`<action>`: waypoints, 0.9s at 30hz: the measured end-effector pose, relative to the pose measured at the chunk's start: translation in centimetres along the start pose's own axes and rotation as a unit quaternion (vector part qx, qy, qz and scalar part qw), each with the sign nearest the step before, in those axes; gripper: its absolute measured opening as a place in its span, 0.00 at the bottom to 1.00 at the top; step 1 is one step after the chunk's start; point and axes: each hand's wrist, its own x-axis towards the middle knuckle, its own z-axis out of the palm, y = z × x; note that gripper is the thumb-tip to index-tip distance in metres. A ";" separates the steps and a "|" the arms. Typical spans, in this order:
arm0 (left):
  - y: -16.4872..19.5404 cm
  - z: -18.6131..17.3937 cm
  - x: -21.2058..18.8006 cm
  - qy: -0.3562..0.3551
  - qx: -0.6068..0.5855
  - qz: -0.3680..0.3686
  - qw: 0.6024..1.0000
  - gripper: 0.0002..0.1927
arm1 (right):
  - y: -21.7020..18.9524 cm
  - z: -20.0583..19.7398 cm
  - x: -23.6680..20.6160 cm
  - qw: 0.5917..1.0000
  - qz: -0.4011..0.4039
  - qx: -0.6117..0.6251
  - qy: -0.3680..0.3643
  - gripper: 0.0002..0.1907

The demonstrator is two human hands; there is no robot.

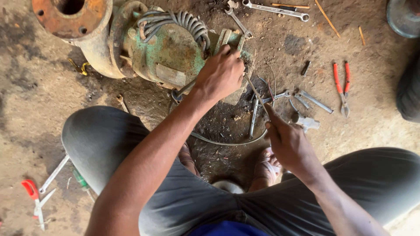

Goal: The person sits on the floor repairing a rusty electric water pump. They use a screwdriver and wrenches to loosen and remove bolts from the pump housing, handle a cable and wires, and work on the pump's mounting bracket by hand.

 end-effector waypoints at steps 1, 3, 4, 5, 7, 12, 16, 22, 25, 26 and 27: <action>0.0 0.0 0.0 0.031 -0.024 -0.009 0.999 0.14 | -0.5 0.0 -0.2 1.000 -0.004 0.005 0.010 0.28; 0.0 0.0 -0.1 0.008 -0.011 -0.016 1.000 0.15 | -1.3 0.2 -0.5 0.999 -0.043 0.005 0.031 0.27; 0.0 0.0 -0.2 -0.003 -0.006 -0.020 1.000 0.15 | -1.6 0.3 -0.6 0.996 -0.078 0.000 0.043 0.27; 0.1 0.1 -0.3 -0.011 0.004 -0.012 1.000 0.15 | -1.9 0.3 -0.7 0.992 -0.112 -0.005 0.056 0.27; 0.1 0.2 -0.4 -0.023 0.026 0.007 0.999 0.14 | -2.1 0.2 -0.7 0.985 -0.146 0.002 0.087 0.26; -0.1 0.4 -0.3 -0.023 -0.058 -0.025 0.998 0.14 | -2.2 -0.1 -0.1 0.997 0.067 0.016 -0.025 0.27; -0.2 -0.5 -0.1 -0.016 -0.050 -0.013 0.999 0.11 | -1.5 2.1 0.1 0.998 -0.013 0.024 0.057 0.25; -0.1 -3.0 -0.1 -0.097 -0.224 -0.184 0.952 0.08 | 2.1 8.3 0.9 0.972 -0.139 0.051 0.182 0.27; 0.0 -3.4 0.2 -0.035 -0.211 -0.164 0.963 0.23 | 4.3 10.8 2.1 0.971 -0.130 0.062 0.192 0.25; 0.1 -3.4 0.3 -0.021 -0.197 -0.162 0.967 0.22 | 4.9 11.3 2.4 0.972 -0.127 0.055 0.193 0.24; 0.1 -3.2 0.4 -0.008 -0.183 -0.160 0.970 0.21 | 5.5 11.8 2.4 0.970 -0.131 0.066 0.192 0.26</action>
